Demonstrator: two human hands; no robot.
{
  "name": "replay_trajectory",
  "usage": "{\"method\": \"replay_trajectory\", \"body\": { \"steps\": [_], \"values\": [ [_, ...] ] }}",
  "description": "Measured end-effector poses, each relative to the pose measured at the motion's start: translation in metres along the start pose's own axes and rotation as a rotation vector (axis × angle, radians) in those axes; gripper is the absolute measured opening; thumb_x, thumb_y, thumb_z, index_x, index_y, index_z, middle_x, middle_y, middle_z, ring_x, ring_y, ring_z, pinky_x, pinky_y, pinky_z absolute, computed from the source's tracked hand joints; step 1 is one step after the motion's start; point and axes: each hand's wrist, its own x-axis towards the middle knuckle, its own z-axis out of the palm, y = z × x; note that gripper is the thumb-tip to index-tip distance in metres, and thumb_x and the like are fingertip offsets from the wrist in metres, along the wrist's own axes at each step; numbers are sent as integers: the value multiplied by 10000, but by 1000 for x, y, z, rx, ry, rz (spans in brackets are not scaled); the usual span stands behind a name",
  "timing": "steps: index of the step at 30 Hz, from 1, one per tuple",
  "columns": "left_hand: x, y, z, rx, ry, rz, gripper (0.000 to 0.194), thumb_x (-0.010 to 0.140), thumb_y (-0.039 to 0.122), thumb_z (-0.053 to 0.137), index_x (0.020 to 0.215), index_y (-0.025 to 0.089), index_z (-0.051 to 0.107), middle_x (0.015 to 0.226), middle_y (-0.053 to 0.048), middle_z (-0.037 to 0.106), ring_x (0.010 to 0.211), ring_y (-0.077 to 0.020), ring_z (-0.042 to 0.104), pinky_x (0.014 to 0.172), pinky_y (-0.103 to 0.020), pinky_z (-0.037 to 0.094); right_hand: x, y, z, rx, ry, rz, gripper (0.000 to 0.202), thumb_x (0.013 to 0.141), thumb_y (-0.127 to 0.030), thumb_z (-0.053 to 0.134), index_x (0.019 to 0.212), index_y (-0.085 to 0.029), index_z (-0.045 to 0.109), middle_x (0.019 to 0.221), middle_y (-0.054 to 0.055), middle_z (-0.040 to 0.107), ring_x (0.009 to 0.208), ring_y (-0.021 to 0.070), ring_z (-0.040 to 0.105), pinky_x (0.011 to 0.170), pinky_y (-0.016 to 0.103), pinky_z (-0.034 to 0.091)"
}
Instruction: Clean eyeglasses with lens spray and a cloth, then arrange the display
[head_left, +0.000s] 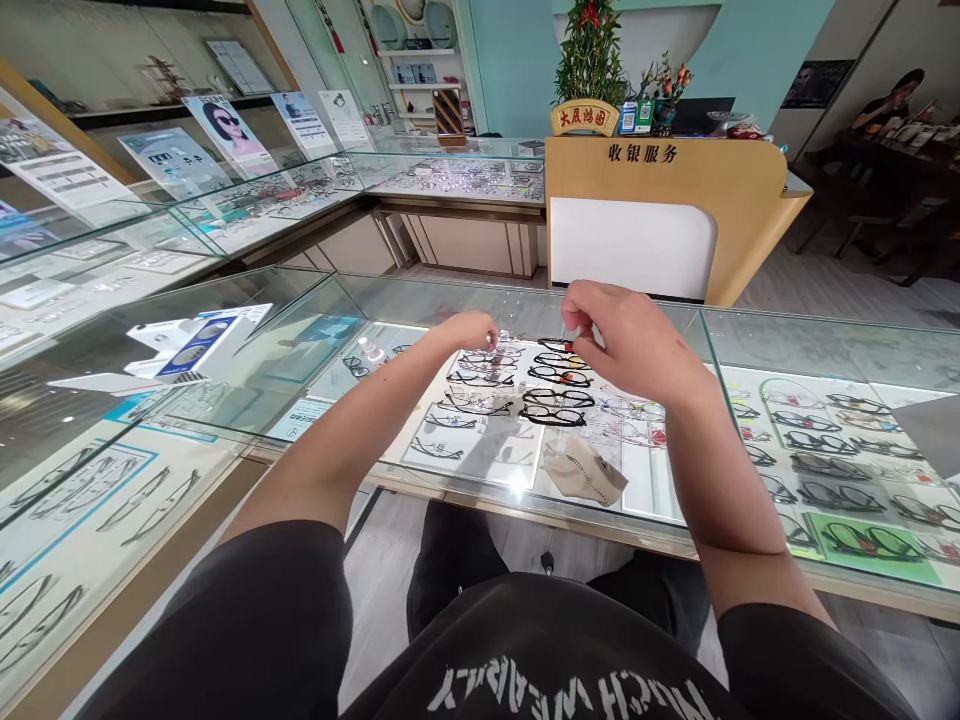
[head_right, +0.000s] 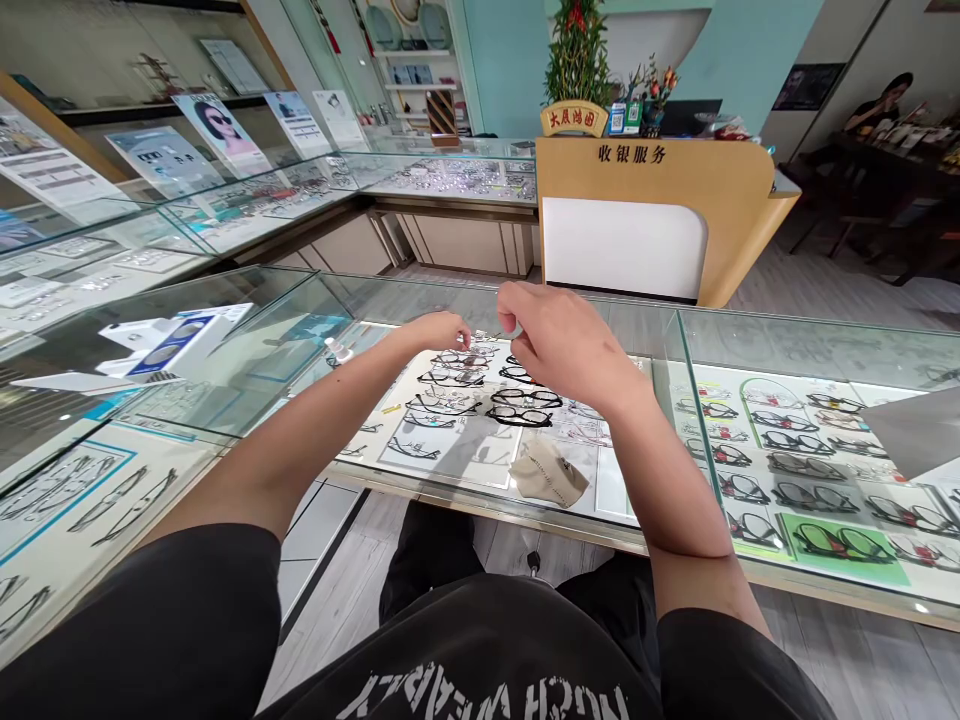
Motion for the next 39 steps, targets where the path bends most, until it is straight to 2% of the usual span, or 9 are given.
{"method": "replay_trajectory", "body": {
  "steps": [10,15,22,26,30,33,35,37,39],
  "values": [
    [-14,2,-5,32,20,-16,311,815,400,736,1056,281,891,1144,-72,855,993,-239,716,791,-279,482,0,4,3,-4,-8,-45,293,825,-12,519,997,-239,588,913,54,710,781,251,567,716,343,322],
    [-24,4,-5,38,-59,-1,254,756,434,804,942,298,910,997,-56,854,930,-234,712,781,-281,479,0,5,4,-1,-6,-55,296,834,-2,512,1003,-233,588,917,56,704,780,246,545,728,345,316],
    [-33,13,-3,45,-61,-8,268,776,362,787,997,282,916,976,-64,855,945,-245,721,791,-297,458,-1,4,3,-17,-28,-58,306,829,9,511,1003,-230,590,915,57,694,793,241,534,726,340,314],
    [-47,11,-21,14,-62,12,290,791,364,753,1012,284,923,1015,-50,871,918,-228,722,747,-299,434,-1,5,2,-29,-32,-8,317,851,19,472,1004,-223,608,863,48,660,775,230,534,709,334,307],
    [-69,9,-56,-54,-34,26,313,806,452,761,1026,299,922,1055,-35,875,926,-227,723,744,-294,438,-2,7,-1,41,8,23,267,902,-32,499,1030,-217,643,896,43,703,773,210,557,725,324,341],
    [-88,20,-83,-226,66,30,377,799,567,797,1014,280,916,887,-42,829,778,-212,657,669,-311,398,-3,13,-5,90,55,9,198,948,-96,541,1012,-216,684,988,53,776,836,212,608,785,331,393],
    [-99,37,-97,-395,185,82,392,796,595,824,981,260,905,753,-35,743,673,-183,567,623,-317,348,-3,18,-7,99,87,18,190,963,-115,549,983,-219,706,971,49,788,848,213,628,794,334,405],
    [-107,60,-104,-605,347,202,353,802,571,850,923,241,884,768,-34,704,669,-165,548,632,-315,367,-3,23,-8,104,114,46,186,965,-125,561,980,-222,719,935,39,784,838,209,636,780,330,405],
    [-110,88,-104,-839,532,361,310,788,529,889,822,224,844,873,-50,714,756,-171,614,703,-319,451,-2,29,-9,122,135,85,172,972,-138,574,982,-224,722,911,26,776,811,195,627,766,323,401]
  ]
}}
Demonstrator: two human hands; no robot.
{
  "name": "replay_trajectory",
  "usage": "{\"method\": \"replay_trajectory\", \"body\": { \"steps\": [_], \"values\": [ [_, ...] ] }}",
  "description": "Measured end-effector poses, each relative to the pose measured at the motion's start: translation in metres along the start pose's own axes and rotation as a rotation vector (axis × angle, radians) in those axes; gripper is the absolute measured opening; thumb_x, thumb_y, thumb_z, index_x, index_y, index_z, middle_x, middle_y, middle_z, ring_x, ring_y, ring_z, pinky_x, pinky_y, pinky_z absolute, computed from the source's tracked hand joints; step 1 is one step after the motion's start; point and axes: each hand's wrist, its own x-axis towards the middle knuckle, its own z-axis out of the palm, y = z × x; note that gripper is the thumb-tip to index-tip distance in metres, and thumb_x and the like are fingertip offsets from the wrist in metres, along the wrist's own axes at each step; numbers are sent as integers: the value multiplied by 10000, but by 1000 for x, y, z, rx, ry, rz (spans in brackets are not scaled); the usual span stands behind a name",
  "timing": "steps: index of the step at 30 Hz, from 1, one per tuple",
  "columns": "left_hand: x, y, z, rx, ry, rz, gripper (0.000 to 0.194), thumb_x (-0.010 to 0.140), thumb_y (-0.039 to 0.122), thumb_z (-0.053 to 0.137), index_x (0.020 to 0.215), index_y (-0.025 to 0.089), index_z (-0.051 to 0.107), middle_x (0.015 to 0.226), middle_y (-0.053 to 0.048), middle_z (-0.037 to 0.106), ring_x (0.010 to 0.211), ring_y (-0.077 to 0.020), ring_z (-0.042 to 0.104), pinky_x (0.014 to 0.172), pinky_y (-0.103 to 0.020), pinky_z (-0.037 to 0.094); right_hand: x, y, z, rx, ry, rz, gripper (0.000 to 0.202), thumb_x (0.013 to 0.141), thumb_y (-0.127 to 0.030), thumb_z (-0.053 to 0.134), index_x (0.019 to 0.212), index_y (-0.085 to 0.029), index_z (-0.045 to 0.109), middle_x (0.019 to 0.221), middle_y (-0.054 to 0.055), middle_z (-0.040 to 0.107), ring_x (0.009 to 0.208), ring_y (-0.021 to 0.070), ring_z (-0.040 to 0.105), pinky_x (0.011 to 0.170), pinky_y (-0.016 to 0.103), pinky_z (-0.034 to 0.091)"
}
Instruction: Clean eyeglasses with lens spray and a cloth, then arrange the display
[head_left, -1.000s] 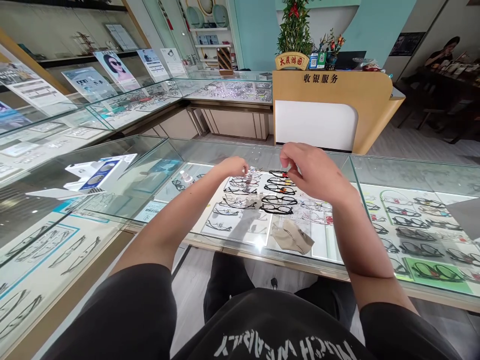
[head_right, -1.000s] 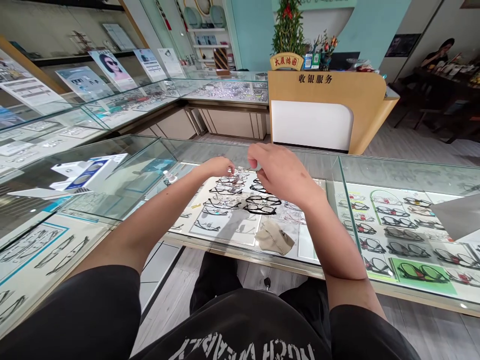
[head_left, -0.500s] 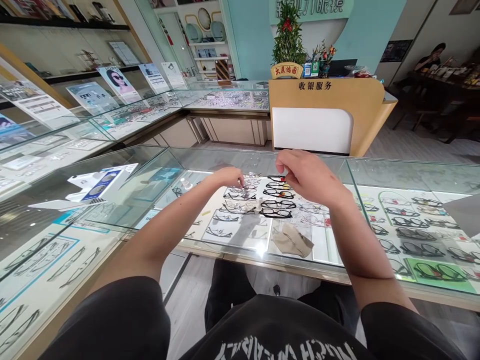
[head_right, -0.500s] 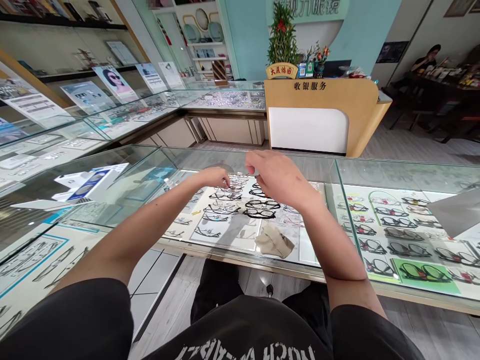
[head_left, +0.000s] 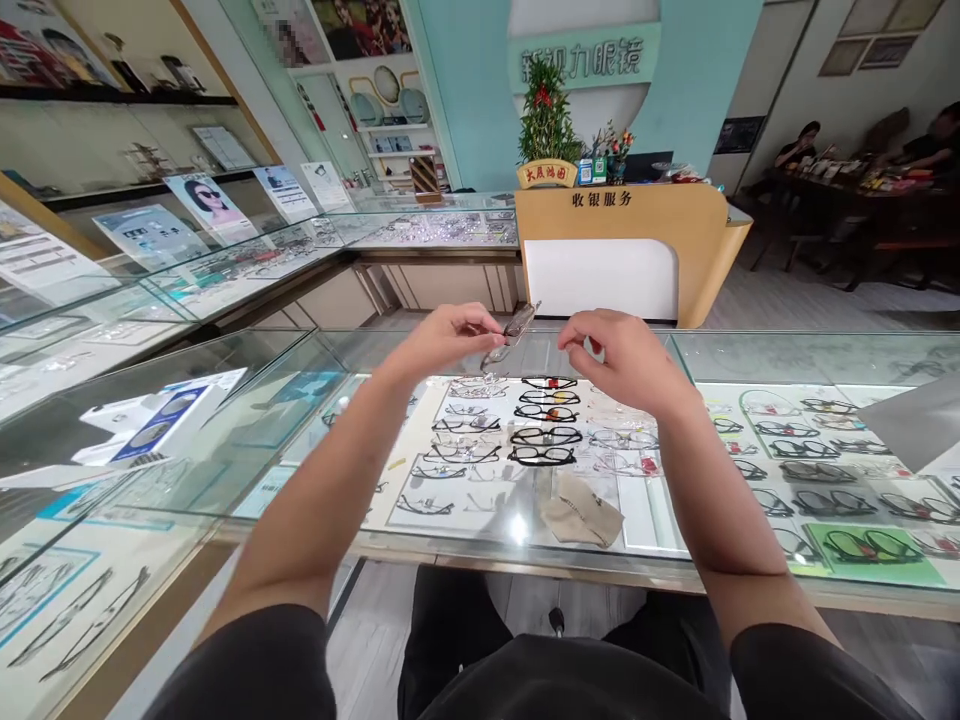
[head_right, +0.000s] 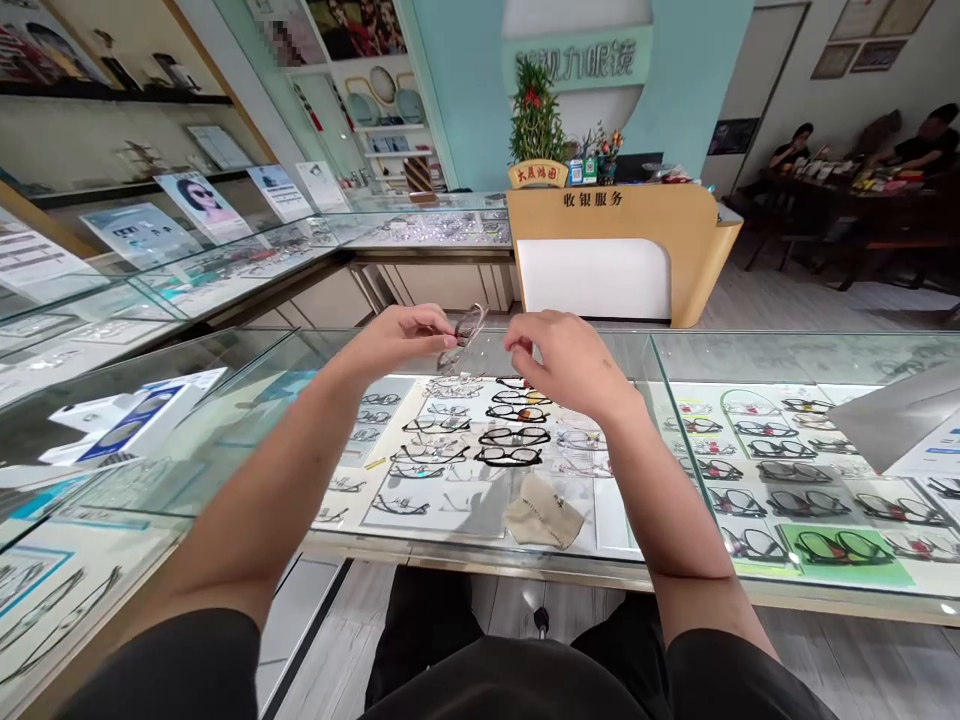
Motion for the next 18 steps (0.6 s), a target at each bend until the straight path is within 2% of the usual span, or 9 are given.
{"method": "replay_trajectory", "body": {
  "steps": [3,7,10,14,18],
  "values": [
    [1,21,34,-306,170,131,285,780,475,940,783,222,809,995,-68,764,914,-198,701,857,-342,549,1,6,0,90,24,49,128,1002,-176,600,961,-226,711,862,-5,741,758,163,578,746,310,400],
    [2,35,64,-556,234,151,267,826,466,952,870,236,824,1076,-75,840,1065,-239,781,1049,-410,591,2,10,-1,228,72,54,145,1068,-300,635,958,-223,691,797,-30,664,732,141,526,709,292,395],
    [1,35,72,-630,244,146,265,848,465,955,891,241,819,1043,-67,860,1095,-256,808,1080,-436,603,2,10,1,247,95,54,198,1089,-351,642,944,-222,679,788,-33,648,719,132,514,688,286,387],
    [0,28,74,-628,249,131,285,851,481,958,911,235,829,1029,-74,866,1044,-251,814,1000,-414,631,5,9,8,266,134,112,189,1089,-344,650,967,-222,726,819,-18,694,730,134,540,686,291,402],
    [-1,23,73,-642,253,121,301,849,493,958,923,228,836,1009,-66,858,1012,-240,805,934,-380,639,9,9,15,322,188,147,142,1057,-339,715,1012,-239,805,736,-35,648,699,134,529,672,298,410]
  ]
}}
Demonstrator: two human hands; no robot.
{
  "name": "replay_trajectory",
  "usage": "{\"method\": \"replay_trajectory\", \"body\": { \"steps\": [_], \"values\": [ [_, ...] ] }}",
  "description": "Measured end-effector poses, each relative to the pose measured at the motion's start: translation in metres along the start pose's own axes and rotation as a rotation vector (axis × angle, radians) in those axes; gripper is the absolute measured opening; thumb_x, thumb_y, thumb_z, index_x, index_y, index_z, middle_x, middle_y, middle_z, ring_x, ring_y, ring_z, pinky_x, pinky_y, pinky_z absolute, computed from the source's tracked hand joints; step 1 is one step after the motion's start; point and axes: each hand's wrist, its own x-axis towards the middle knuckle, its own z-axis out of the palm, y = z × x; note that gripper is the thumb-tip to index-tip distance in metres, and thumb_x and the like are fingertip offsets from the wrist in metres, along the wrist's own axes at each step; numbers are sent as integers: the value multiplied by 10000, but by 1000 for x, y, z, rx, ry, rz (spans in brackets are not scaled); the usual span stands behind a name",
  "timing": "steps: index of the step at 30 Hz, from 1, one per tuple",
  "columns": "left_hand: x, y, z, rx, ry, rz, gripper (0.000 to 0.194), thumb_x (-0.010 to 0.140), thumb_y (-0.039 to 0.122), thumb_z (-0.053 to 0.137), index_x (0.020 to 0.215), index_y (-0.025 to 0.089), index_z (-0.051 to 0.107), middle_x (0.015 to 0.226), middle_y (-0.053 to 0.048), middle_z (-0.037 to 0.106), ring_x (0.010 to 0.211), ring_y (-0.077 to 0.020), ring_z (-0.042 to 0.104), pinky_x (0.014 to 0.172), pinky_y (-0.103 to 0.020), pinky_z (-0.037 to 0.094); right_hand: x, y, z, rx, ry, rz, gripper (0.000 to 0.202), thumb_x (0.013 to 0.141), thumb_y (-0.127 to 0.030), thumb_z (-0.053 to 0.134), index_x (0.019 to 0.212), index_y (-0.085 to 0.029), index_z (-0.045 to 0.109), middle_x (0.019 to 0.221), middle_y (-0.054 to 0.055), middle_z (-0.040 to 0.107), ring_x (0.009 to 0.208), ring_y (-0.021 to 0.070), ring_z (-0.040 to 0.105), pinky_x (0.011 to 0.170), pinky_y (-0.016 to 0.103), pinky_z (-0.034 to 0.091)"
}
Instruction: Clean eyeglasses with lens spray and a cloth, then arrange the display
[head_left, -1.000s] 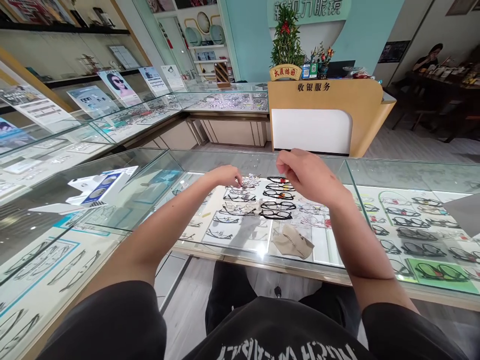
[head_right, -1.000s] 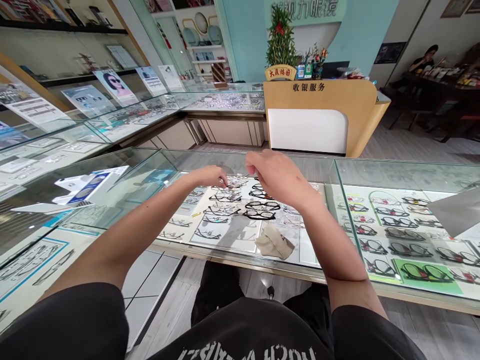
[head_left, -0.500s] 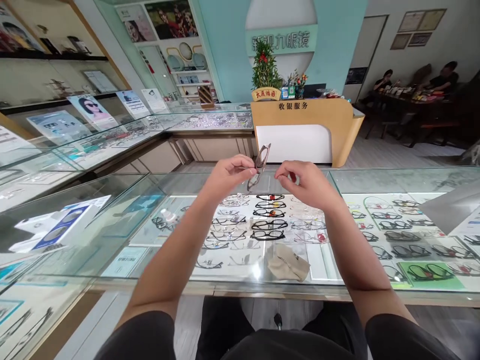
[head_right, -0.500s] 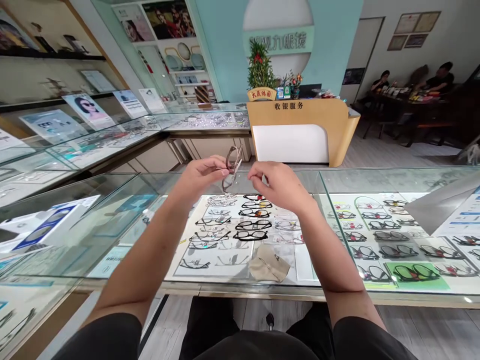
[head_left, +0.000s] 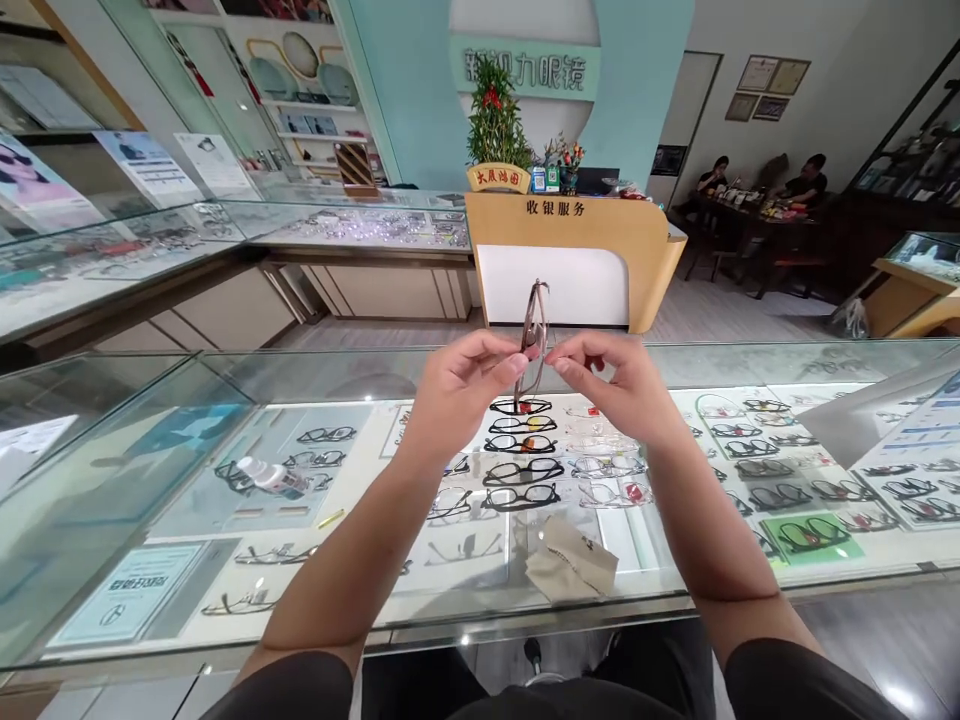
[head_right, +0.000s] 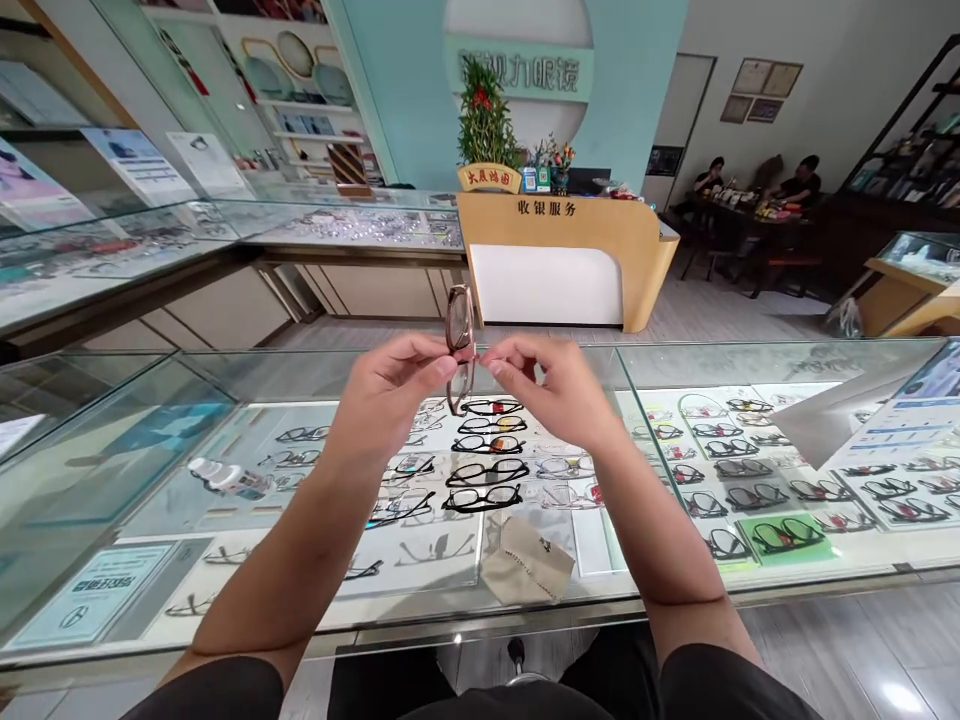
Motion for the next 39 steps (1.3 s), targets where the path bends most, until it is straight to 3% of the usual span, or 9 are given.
{"method": "replay_trajectory", "body": {
  "steps": [9,15,20,24,29,39],
  "values": [
    [-2,2,2,-19,-17,-11,281,852,469,965,919,231,831,1005,-54,838,968,-204,772,897,-344,630,-1,-5,8,25,30,22,134,1014,-304,774,894,-247,791,767,-26,694,695,123,529,661,305,417],
    [-1,-1,3,-26,-48,-3,269,861,467,955,917,233,834,976,-42,832,931,-192,769,826,-318,622,0,-6,9,52,38,10,151,981,-252,763,832,-231,748,715,-42,648,658,107,492,634,291,406],
    [-2,4,3,30,-40,16,313,838,496,965,891,221,824,953,-55,824,969,-229,797,863,-349,638,0,-9,9,66,80,-2,144,907,-175,725,777,-235,709,631,-67,578,601,101,470,592,291,385],
    [0,8,0,75,12,27,374,810,555,969,879,221,815,930,-68,814,1005,-275,807,921,-401,648,-1,-8,7,-9,131,28,134,866,-185,705,750,-251,692,654,-44,612,639,132,499,626,323,434],
    [5,7,-14,152,61,91,297,829,496,955,909,238,832,972,-66,819,977,-262,800,928,-412,658,0,-3,3,-165,242,-32,135,830,-140,657,770,-260,667,720,-22,651,699,165,535,706,368,470],
    [10,11,-44,219,64,168,183,860,420,935,905,260,858,963,-65,813,939,-249,804,903,-406,657,3,8,-7,-334,502,-205,115,1028,-265,650,920,-274,689,839,14,721,820,210,615,792,412,476]
  ]
}}
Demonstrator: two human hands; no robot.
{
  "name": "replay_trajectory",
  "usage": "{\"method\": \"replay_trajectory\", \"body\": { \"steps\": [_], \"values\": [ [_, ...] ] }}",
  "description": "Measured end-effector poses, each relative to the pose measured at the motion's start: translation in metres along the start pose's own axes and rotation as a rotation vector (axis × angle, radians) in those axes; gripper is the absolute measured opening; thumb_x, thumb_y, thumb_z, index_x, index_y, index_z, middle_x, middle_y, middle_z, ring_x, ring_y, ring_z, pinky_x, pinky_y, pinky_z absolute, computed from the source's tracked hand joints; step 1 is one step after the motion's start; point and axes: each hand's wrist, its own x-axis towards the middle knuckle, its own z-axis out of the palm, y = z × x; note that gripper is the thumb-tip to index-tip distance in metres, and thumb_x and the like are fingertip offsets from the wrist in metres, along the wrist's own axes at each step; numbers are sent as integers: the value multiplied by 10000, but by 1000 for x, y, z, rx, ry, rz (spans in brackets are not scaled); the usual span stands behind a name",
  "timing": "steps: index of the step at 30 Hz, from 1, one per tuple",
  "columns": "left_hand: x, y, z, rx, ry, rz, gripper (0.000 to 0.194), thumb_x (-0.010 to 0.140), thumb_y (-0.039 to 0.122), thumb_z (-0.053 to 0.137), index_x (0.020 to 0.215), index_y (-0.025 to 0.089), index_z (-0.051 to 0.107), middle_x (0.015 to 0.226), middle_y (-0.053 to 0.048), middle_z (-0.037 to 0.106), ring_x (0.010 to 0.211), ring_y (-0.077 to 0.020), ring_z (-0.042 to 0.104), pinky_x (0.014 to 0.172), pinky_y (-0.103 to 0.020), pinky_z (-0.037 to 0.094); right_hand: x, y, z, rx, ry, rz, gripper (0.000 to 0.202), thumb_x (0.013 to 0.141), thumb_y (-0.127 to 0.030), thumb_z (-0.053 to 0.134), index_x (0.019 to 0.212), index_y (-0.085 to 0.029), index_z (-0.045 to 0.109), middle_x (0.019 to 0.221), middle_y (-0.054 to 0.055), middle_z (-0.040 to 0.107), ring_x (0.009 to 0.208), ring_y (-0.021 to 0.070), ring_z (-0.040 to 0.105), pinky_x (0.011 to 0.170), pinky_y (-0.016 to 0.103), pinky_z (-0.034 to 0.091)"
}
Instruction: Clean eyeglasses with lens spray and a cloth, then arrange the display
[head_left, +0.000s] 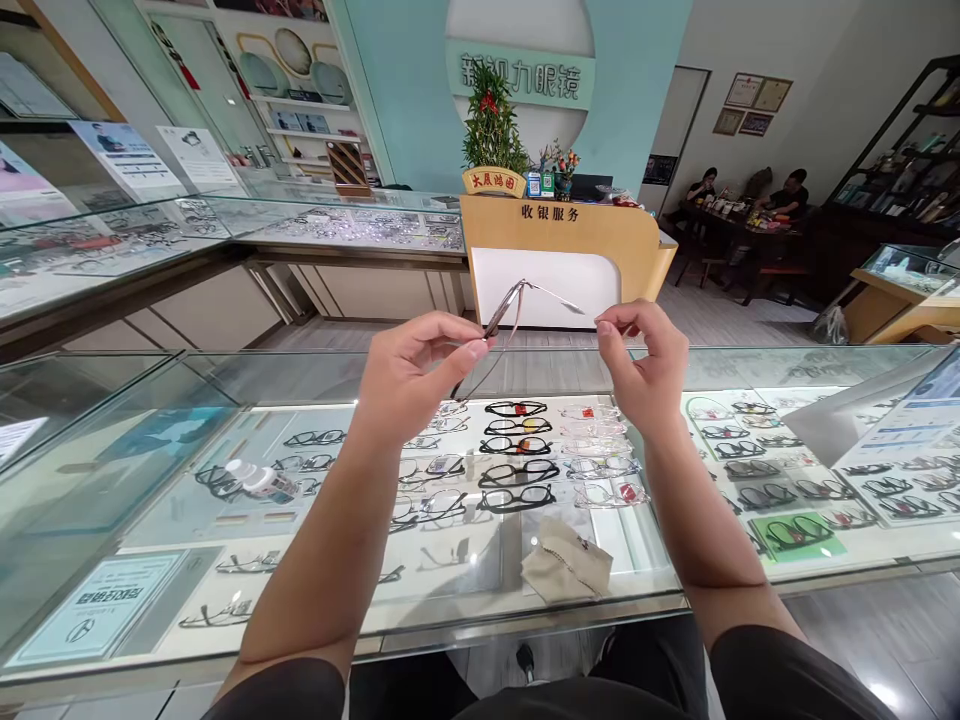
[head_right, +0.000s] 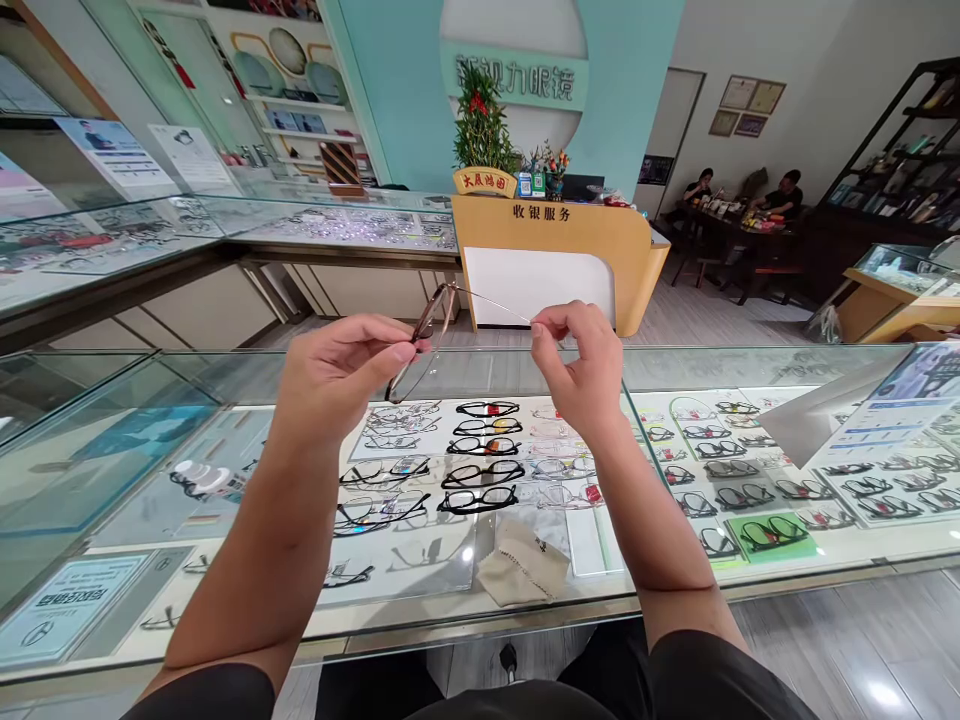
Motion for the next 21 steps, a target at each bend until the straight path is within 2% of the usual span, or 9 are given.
{"method": "replay_trajectory", "body": {
  "steps": [5,8,11,13,18,21],
  "values": [
    [2,-1,0,-13,-5,-20,209,841,431,950,900,258,851,949,-64,814,951,-263,814,892,-405,662,0,0,2,-57,33,-49,119,1094,-319,617,1028,-288,711,919,42,742,886,236,633,835,440,484],
    [2,-2,8,-46,17,-16,237,861,463,938,917,252,846,928,-60,815,933,-250,807,891,-410,655,-1,-4,2,-90,136,-134,96,1088,-311,622,1073,-294,715,998,62,767,954,260,664,890,472,491],
    [1,-2,17,-83,35,-41,283,856,496,944,916,241,834,939,-69,823,938,-248,803,876,-406,646,-4,-12,0,-135,215,-207,127,1077,-300,605,1026,-300,721,967,69,763,946,278,686,905,501,494],
    [-1,-3,22,-102,50,-66,317,846,513,949,920,233,821,953,-74,822,969,-254,807,858,-395,643,-8,-18,2,-86,146,-196,156,1072,-305,592,971,-307,710,905,63,746,887,277,684,856,497,509],
    [-10,-3,35,-112,66,-59,320,860,508,941,965,231,819,1009,-67,828,1064,-265,813,916,-388,644,-17,-27,19,223,-192,-63,172,1044,-222,640,887,-280,681,806,19,697,788,215,632,752,410,494],
    [-15,-1,41,-99,34,-47,273,858,460,953,959,238,832,1031,-60,835,1052,-248,806,929,-369,637,-19,-26,27,300,-231,73,128,1032,-250,696,906,-262,716,818,14,712,783,188,615,755,378,495]
  ]
}}
